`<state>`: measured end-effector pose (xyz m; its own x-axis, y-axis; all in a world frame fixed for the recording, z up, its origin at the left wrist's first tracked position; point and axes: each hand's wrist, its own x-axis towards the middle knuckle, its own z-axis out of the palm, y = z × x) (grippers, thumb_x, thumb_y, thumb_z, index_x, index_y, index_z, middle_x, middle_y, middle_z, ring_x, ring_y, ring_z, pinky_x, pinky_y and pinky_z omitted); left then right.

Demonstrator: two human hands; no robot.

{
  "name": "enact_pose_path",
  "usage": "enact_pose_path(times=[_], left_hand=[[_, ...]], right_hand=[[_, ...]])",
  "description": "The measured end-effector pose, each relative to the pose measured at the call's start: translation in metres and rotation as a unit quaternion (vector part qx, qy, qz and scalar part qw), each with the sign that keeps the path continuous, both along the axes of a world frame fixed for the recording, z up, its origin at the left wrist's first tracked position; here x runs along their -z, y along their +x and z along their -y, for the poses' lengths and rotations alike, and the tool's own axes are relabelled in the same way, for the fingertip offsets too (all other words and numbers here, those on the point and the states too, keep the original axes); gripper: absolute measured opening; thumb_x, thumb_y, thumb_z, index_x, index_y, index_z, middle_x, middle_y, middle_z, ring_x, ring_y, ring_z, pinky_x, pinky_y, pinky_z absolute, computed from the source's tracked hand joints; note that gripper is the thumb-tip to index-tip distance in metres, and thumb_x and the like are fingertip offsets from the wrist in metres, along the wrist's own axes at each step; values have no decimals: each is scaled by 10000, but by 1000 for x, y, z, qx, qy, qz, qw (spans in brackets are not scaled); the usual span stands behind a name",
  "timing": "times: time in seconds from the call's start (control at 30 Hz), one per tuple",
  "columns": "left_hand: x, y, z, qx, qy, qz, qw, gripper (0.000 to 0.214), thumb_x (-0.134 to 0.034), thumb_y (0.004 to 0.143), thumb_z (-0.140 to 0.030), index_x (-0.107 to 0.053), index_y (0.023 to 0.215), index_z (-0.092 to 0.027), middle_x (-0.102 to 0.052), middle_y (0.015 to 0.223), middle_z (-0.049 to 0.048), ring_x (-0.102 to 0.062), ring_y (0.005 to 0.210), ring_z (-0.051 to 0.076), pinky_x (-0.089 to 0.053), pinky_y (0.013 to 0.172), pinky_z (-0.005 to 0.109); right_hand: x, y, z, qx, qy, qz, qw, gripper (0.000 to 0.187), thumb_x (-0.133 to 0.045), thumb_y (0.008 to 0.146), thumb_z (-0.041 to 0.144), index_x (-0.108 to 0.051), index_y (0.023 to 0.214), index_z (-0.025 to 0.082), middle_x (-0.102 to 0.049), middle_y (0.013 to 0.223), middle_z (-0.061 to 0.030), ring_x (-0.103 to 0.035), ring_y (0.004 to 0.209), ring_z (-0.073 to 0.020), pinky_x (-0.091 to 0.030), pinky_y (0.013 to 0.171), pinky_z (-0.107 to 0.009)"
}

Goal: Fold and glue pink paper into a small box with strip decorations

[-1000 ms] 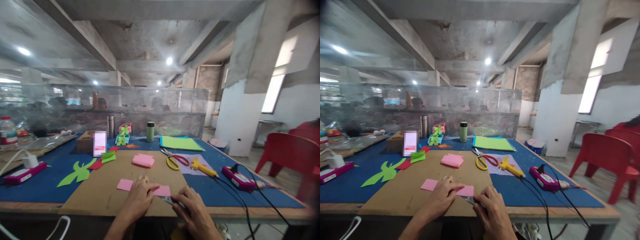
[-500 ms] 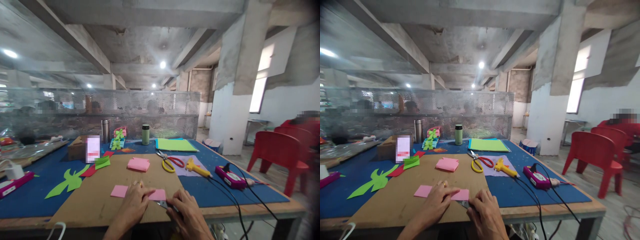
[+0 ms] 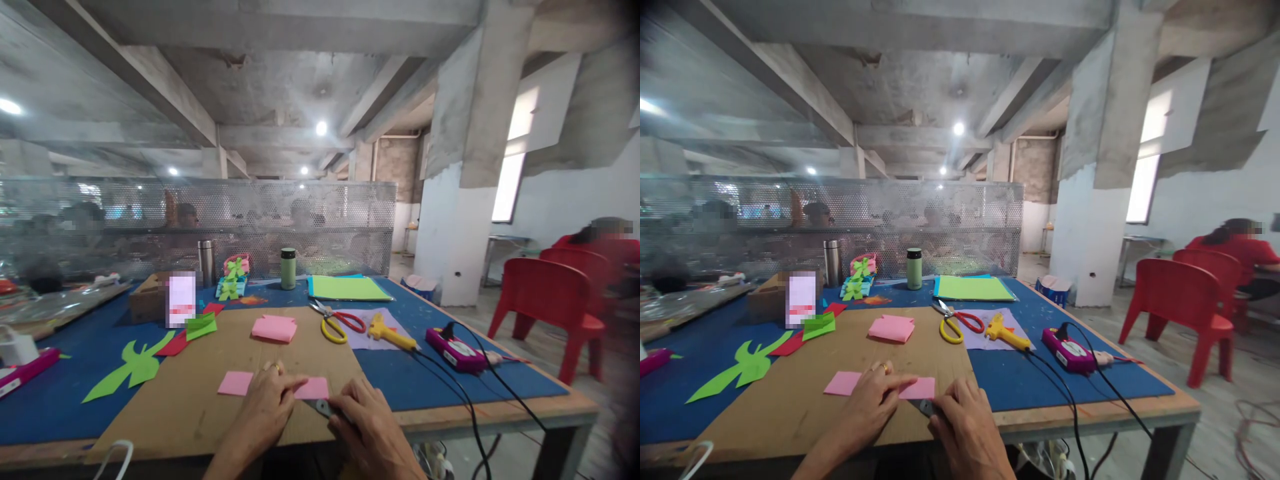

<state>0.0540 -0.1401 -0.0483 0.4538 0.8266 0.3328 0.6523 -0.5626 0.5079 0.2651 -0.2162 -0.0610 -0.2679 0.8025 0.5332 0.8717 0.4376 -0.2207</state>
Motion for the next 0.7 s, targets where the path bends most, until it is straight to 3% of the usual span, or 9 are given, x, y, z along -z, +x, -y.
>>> enact_pose_path(times=[0.23, 0.7], left_hand=[[3, 0, -1, -5, 10, 0, 1000, 425, -431, 922, -186, -727, 1170, -364, -621, 998, 65, -558, 1004, 230, -400, 869, 353], [0, 0, -1, -4, -3, -5, 1000, 439, -428, 909, -192, -719, 1196, -352, -623, 1007, 72, -554, 1021, 230, -396, 895, 350]], right_hand=[[-6, 0, 3, 13, -7, 19, 1000, 127, -574, 940, 189, -658, 1015, 245, -632, 948, -50, -575, 854, -209, -386, 722, -336], [5, 0, 1, 16, 42, 4, 999, 73, -579, 950, 214, -647, 948, 240, -612, 927, -36, -557, 860, -192, -336, 722, -331]])
